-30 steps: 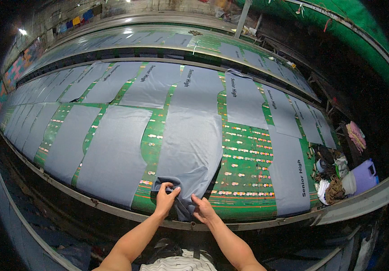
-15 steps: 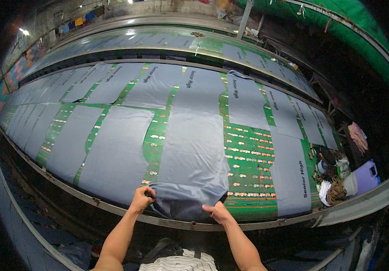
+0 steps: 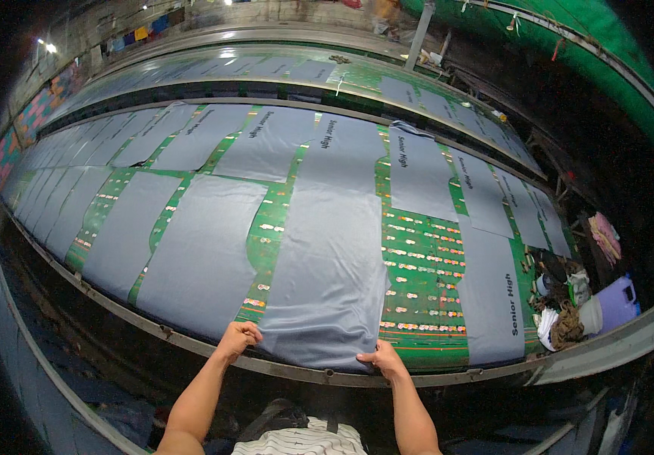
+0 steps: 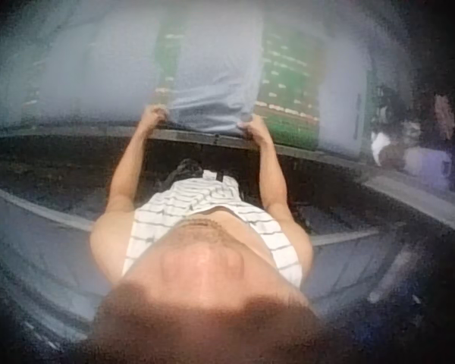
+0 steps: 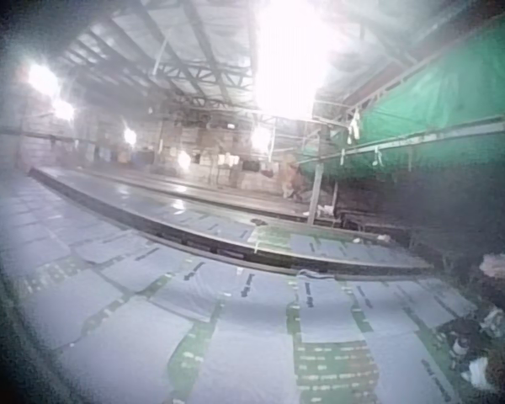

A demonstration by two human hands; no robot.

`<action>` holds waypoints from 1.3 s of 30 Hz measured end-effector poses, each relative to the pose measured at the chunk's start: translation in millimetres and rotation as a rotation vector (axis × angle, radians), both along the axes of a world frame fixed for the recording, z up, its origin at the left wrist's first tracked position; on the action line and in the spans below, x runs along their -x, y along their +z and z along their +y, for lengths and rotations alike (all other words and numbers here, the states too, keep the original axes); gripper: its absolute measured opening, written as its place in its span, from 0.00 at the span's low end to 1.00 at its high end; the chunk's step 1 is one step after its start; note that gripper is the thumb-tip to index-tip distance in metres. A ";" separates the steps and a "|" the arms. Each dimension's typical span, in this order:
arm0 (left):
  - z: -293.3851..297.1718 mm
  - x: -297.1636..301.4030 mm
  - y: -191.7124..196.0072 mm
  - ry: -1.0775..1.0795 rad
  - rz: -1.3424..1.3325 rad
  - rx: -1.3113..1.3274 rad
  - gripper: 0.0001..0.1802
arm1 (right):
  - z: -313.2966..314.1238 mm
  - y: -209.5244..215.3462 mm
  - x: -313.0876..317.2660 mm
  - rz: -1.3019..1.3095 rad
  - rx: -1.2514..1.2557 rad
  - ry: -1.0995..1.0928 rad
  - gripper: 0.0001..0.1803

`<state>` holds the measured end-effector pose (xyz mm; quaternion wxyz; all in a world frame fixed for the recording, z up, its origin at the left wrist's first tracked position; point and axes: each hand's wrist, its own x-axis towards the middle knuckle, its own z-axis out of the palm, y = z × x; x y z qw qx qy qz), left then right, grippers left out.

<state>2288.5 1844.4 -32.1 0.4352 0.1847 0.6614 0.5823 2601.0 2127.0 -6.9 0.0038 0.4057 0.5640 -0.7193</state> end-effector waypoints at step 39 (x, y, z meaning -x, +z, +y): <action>30.6 24.4 -9.2 0.012 0.506 0.251 0.18 | 20.3 -41.4 1.1 0.014 -0.376 -0.183 0.21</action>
